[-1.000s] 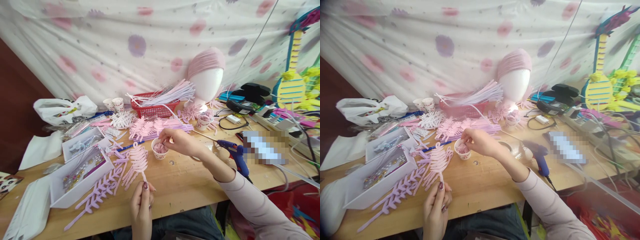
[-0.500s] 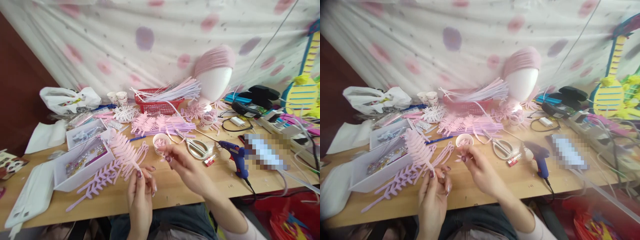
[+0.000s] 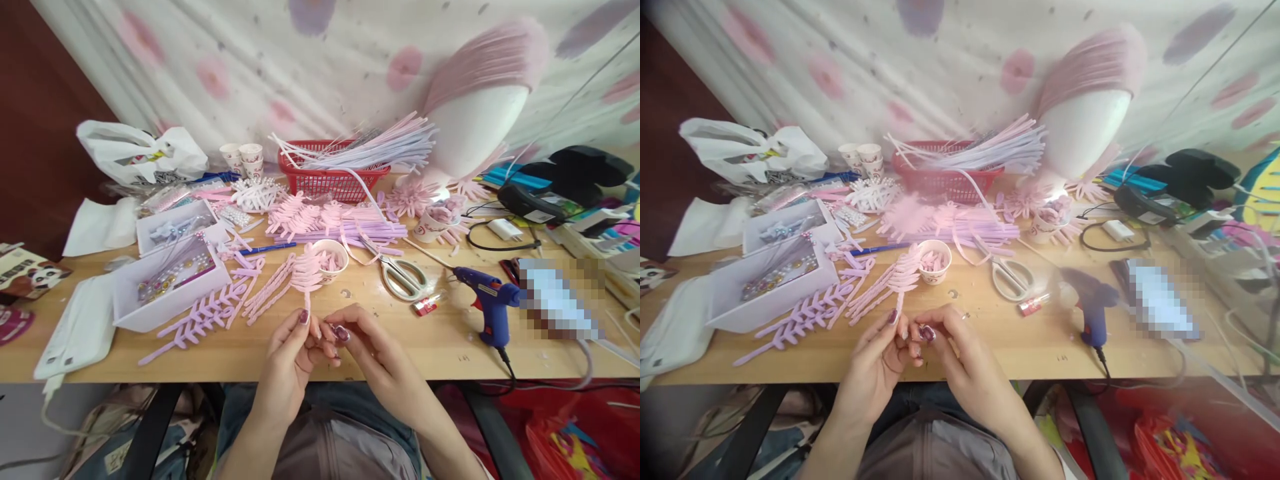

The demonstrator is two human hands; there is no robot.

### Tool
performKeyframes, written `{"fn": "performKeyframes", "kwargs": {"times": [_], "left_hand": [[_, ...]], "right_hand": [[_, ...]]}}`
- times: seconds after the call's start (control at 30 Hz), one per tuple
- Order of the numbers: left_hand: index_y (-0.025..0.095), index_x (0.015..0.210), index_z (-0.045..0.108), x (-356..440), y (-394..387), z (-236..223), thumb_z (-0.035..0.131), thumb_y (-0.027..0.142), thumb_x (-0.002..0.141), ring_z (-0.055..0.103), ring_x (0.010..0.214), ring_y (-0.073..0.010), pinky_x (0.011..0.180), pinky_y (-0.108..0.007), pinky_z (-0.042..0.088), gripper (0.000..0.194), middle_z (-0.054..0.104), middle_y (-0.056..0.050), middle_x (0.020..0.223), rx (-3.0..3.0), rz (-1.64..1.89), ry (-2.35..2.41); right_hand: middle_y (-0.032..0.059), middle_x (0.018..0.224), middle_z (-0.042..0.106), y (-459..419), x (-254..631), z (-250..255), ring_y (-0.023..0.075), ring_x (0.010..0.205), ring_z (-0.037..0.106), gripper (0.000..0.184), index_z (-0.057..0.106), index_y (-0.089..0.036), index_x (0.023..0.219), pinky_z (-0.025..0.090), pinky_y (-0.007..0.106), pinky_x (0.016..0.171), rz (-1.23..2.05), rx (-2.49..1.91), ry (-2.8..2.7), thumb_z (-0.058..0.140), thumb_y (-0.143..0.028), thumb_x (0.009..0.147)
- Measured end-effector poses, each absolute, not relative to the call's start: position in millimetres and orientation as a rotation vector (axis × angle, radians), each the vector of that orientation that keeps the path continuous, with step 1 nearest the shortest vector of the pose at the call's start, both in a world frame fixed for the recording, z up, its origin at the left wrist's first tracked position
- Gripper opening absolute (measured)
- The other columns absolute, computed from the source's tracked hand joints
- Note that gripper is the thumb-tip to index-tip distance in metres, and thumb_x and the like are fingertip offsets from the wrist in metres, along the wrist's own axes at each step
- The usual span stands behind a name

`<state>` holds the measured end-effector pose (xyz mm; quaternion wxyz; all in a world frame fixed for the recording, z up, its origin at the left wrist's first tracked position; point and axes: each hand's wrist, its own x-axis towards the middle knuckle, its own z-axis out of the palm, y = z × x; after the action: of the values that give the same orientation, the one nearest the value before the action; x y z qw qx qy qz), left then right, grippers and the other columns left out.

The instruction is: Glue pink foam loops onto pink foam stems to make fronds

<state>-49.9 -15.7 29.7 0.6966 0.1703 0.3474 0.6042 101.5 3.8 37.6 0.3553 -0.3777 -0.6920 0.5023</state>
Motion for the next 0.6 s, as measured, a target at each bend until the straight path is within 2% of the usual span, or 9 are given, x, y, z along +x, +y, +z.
{"fn": "performKeyframes", "kwargs": {"times": [0.1, 0.2, 0.33, 0.43, 0.6], "left_hand": [[0.013, 0.066, 0.062, -51.6, -15.4, 31.1, 0.079, 0.033, 0.078, 0.060, 0.055, -0.0097, 0.054, -0.020, 0.055, 0.029, 0.063, -0.001, 0.068, 0.379, 1.289, 0.762], [0.012, 0.063, 0.061, -50.6, -16.9, 31.8, 0.080, 0.033, 0.076, 0.061, 0.054, -0.0100, 0.052, -0.020, 0.056, 0.031, 0.063, -0.001, 0.066, 0.373, 1.288, 0.765], [0.013, 0.062, 0.059, -52.1, -19.7, 31.5, 0.077, 0.032, 0.079, 0.060, 0.053, -0.0099, 0.050, -0.019, 0.055, 0.031, 0.061, 0.000, 0.066, 0.388, 1.320, 0.766], [0.013, 0.064, 0.059, -56.1, -21.5, 32.6, 0.076, 0.030, 0.081, 0.061, 0.054, -0.0095, 0.052, -0.019, 0.056, 0.029, 0.062, 0.000, 0.068, 0.383, 1.339, 0.771], [0.012, 0.065, 0.062, -59.9, -23.3, 37.4, 0.076, 0.023, 0.081, 0.062, 0.055, -0.0092, 0.055, -0.019, 0.059, 0.025, 0.064, 0.000, 0.068, 0.328, 1.313, 0.717]], "right_hand": [[0.0041, 0.099, 0.063, 6.0, 110.0, 40.3, 0.0166, 0.093, 0.060, 0.018, 0.057, -0.024, 0.109, 0.047, 0.030, 0.085, 1.133, -0.979, -1.979, 0.042, -0.018, 0.102], [0.0036, 0.096, 0.063, 6.5, 111.5, 37.7, 0.0162, 0.089, 0.061, 0.016, 0.057, -0.024, 0.106, 0.047, 0.028, 0.081, 1.102, -0.980, -1.978, 0.044, -0.016, 0.101], [0.0023, 0.091, 0.064, 5.1, 111.0, 30.5, 0.0151, 0.084, 0.061, 0.008, 0.061, -0.023, 0.100, 0.048, 0.026, 0.076, 1.276, -1.020, -1.720, 0.053, -0.025, 0.099], [0.0017, 0.086, 0.064, 5.6, 110.9, 27.8, 0.0145, 0.080, 0.061, 0.011, 0.063, -0.022, 0.093, 0.048, 0.025, 0.073, 1.458, -0.992, -1.525, 0.061, -0.032, 0.096], [0.0022, 0.089, 0.062, 8.9, 109.9, 27.8, 0.0144, 0.084, 0.059, 0.012, 0.065, -0.021, 0.087, 0.047, 0.025, 0.077, 1.508, -0.871, -1.441, 0.064, -0.031, 0.094]]}}
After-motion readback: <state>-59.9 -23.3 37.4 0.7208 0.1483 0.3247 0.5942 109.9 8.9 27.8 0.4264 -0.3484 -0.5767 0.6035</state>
